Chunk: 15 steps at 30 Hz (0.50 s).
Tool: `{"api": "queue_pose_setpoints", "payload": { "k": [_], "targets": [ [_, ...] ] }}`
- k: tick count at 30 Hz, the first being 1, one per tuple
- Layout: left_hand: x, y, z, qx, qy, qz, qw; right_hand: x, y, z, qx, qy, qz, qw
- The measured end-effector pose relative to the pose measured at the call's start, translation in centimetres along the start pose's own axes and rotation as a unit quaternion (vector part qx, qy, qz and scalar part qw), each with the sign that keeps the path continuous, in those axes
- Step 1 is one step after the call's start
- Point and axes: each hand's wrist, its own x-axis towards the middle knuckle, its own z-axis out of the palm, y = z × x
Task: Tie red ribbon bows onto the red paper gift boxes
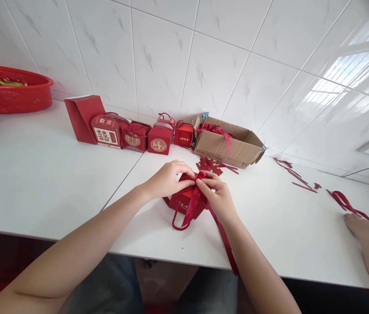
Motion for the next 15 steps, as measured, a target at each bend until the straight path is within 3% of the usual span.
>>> {"api": "queue_pose_setpoints", "payload": {
  "k": [4, 9, 15],
  "targets": [
    [0.2, -0.4, -0.1, -0.025, 0.000, -0.025, 0.999, -0.4, -0.5, -0.5, -0.062, -0.023, -0.021, 0.998],
    [0.1, -0.7, -0.1, -0.041, 0.003, -0.054, 0.998, -0.3, -0.6, -2.4, -0.112, -0.060, -0.119, 0.985],
    [-0.1, -0.7, 0.2, -0.032, 0.010, -0.023, 0.999, -0.2, 0.0, -3.9, -0.206, -0.078, -0.212, 0.952]
  ]
}}
